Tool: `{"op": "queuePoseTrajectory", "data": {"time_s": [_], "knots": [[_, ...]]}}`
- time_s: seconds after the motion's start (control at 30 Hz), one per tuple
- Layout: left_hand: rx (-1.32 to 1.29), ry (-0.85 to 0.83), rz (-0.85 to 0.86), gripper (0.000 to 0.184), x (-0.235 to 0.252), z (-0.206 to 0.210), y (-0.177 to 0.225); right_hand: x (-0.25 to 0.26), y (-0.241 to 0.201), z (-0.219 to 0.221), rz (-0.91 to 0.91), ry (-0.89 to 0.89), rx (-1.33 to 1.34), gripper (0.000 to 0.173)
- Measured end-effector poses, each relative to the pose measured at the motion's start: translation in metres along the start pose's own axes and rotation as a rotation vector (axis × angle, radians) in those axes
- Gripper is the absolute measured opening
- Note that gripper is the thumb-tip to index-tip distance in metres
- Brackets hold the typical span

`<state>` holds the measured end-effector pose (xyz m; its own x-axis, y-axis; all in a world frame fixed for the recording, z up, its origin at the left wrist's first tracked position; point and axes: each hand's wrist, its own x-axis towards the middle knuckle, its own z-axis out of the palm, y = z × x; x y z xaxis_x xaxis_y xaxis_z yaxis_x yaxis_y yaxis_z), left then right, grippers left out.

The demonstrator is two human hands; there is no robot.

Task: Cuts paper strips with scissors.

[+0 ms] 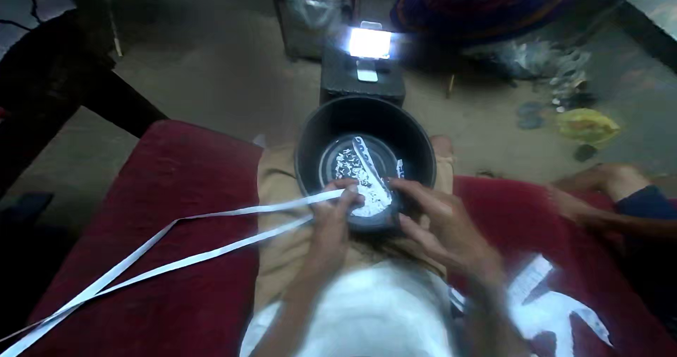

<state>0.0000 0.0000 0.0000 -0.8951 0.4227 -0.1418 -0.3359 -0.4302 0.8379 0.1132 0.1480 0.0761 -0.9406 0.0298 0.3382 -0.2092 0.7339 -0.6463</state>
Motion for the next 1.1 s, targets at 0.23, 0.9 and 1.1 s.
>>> {"op": "queuePoseTrajectory", "data": {"time_s": [0.23,0.9,1.1], "knots": [[-0.062,0.023,-0.020,0.012,0.000,0.000,0.003,-0.021,0.030,0.067,0.346,0.130,0.510,0.038],[-0.056,-0.281,0.300,0.009,-0.024,0.030,-0.026,0.048,0.034,0.057,0.085,0.750,1.560,0.028],[-0.072,-0.313,0.325,0.009,-0.023,0.029,-0.029,0.048,0.033,0.060,0.036,0.699,1.648,0.032]]}}
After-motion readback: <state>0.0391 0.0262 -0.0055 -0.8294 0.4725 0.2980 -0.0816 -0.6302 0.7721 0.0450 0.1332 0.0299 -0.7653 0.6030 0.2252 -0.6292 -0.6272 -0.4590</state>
